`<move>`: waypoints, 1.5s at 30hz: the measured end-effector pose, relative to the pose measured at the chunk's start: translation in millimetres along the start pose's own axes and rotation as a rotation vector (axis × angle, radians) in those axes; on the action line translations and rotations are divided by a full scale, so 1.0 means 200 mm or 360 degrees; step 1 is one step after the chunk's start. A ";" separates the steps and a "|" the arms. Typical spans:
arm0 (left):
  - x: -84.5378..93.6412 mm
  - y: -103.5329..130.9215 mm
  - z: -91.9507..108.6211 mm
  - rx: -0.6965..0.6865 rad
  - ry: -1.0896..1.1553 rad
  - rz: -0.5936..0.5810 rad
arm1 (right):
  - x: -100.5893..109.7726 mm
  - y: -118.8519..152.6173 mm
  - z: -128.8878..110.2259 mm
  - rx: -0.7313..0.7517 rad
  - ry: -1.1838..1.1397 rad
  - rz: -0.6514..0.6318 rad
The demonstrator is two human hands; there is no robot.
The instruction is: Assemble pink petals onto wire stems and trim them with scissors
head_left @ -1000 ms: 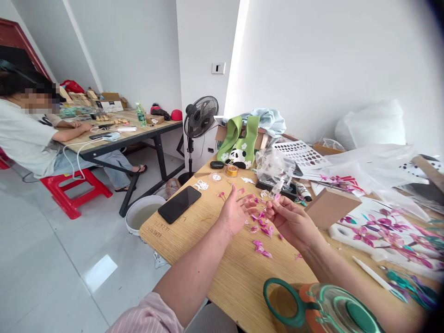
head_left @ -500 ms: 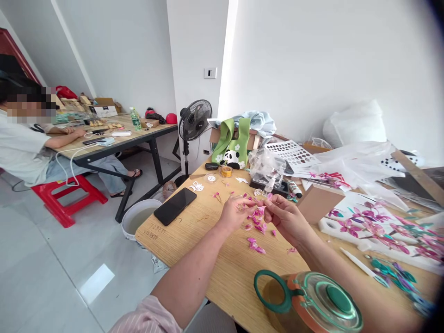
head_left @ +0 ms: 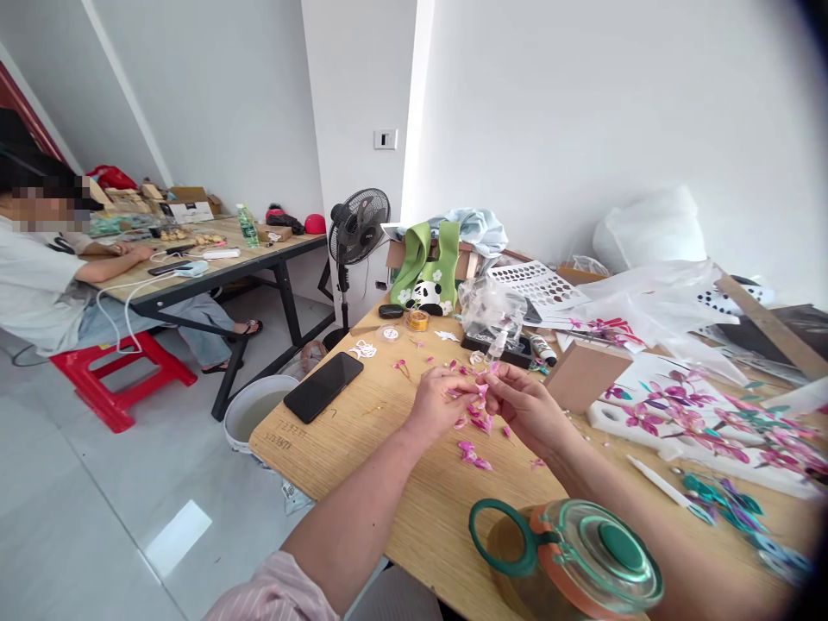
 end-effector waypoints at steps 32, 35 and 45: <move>0.01 -0.01 0.03 0.0034 -0.0081 -0.0092 | 0.16 0.23 0.00 -0.0167 0.0292 0.0226; 0.01 0.00 0.00 0.0077 -0.0057 -0.0114 | 0.32 0.44 -0.05 -0.0135 0.0511 0.0383; 0.01 -0.01 -0.07 0.0150 -0.0009 -0.0155 | 0.88 1.45 -0.17 -0.0264 0.1318 0.1579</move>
Point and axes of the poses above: each hand's wrist, its own y-axis away from the middle knuckle, its own x-axis out of the back of the hand, z = x × y, the point moved 3 cm from there along -y, towards the middle knuckle, and after that the axes turned 11 degrees about y, right-handed, at the moved point
